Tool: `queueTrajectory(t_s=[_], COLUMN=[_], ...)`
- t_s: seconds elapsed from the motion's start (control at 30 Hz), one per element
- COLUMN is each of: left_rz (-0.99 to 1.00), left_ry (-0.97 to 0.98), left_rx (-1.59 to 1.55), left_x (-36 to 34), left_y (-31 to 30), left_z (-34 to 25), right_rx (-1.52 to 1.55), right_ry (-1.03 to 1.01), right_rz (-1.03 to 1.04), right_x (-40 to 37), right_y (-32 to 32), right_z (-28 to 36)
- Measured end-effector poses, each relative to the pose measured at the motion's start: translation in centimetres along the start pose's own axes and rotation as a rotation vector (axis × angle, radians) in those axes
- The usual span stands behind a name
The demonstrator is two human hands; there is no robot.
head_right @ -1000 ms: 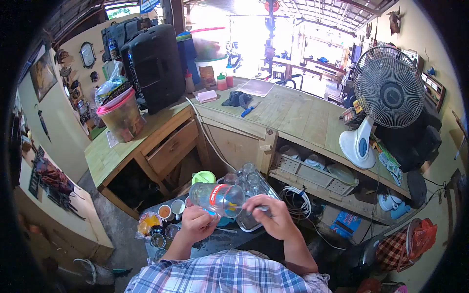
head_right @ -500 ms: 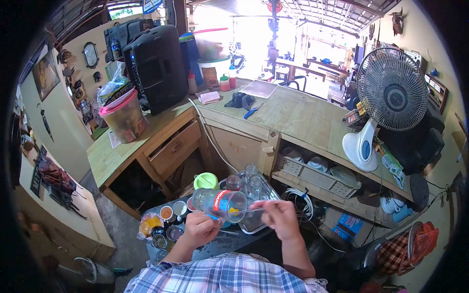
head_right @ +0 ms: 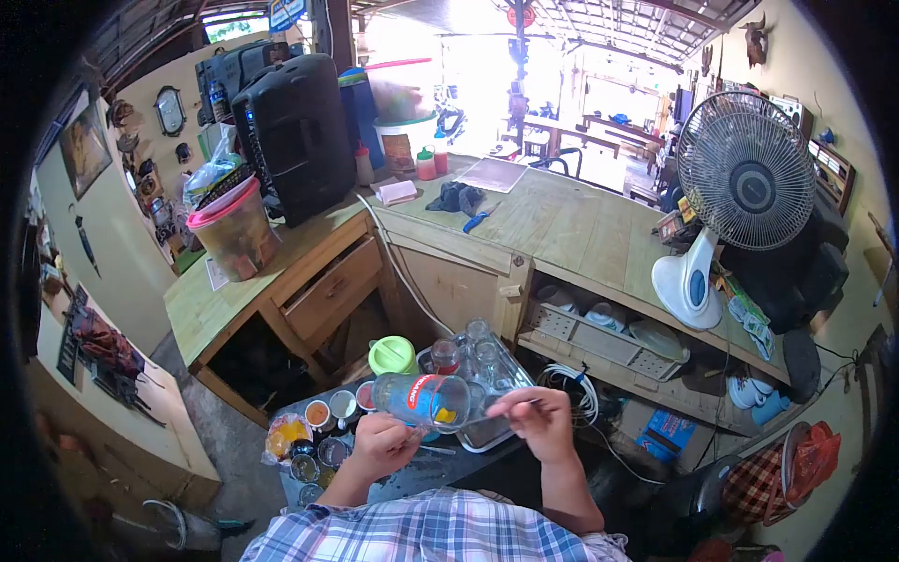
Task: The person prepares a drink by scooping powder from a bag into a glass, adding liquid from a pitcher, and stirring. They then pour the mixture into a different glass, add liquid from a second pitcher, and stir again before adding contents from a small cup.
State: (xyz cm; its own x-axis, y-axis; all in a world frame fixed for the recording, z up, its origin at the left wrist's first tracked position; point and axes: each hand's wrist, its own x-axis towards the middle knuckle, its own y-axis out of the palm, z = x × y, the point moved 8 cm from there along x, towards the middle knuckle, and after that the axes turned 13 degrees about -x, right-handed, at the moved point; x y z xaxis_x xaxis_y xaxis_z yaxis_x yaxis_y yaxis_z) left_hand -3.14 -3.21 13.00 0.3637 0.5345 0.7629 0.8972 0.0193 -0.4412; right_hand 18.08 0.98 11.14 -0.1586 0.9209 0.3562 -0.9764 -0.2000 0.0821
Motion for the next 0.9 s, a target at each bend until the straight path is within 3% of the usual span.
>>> queueTrajectory(t_s=[0.13, 0.27, 0.4, 0.57, 0.77, 0.83, 0.9], left_rz=[-0.001, -0.018, -0.006, -0.020, -0.038, -0.037, -0.053], left_ry=[0.004, -0.006, -0.038, -0.073, -0.109, -0.121, -0.138], left_rx=[-0.024, -0.028, -0.017, -0.016, -0.012, -0.014, -0.038], left_x=[0.0, 0.1, -0.3, -0.2, -0.4, -0.4, -0.5], left_y=[-0.1, -0.1, -0.1, -0.2, -0.3, -0.3, -0.4], left_z=[-0.1, 0.0, 0.2, 0.5, 1.0, 1.1, 1.0], right_rx=[-0.281, -0.340, -0.515, -0.436, -0.670, -0.730, -0.750], right_ry=[-0.094, -0.227, -0.226, -0.329, -0.362, -0.475, -0.497], right_rz=[0.180, 0.170, 0.219, 0.066, 0.156, 0.008, 0.005], right_x=[0.8, 0.7, 1.0, 0.6, 1.1, 0.8, 1.0], right_y=[2.7, 1.8, 3.3, 1.5, 4.0, 2.0, 2.6], right_z=[0.7, 3.3, 2.9, 4.4, 4.8, 7.1, 7.3])
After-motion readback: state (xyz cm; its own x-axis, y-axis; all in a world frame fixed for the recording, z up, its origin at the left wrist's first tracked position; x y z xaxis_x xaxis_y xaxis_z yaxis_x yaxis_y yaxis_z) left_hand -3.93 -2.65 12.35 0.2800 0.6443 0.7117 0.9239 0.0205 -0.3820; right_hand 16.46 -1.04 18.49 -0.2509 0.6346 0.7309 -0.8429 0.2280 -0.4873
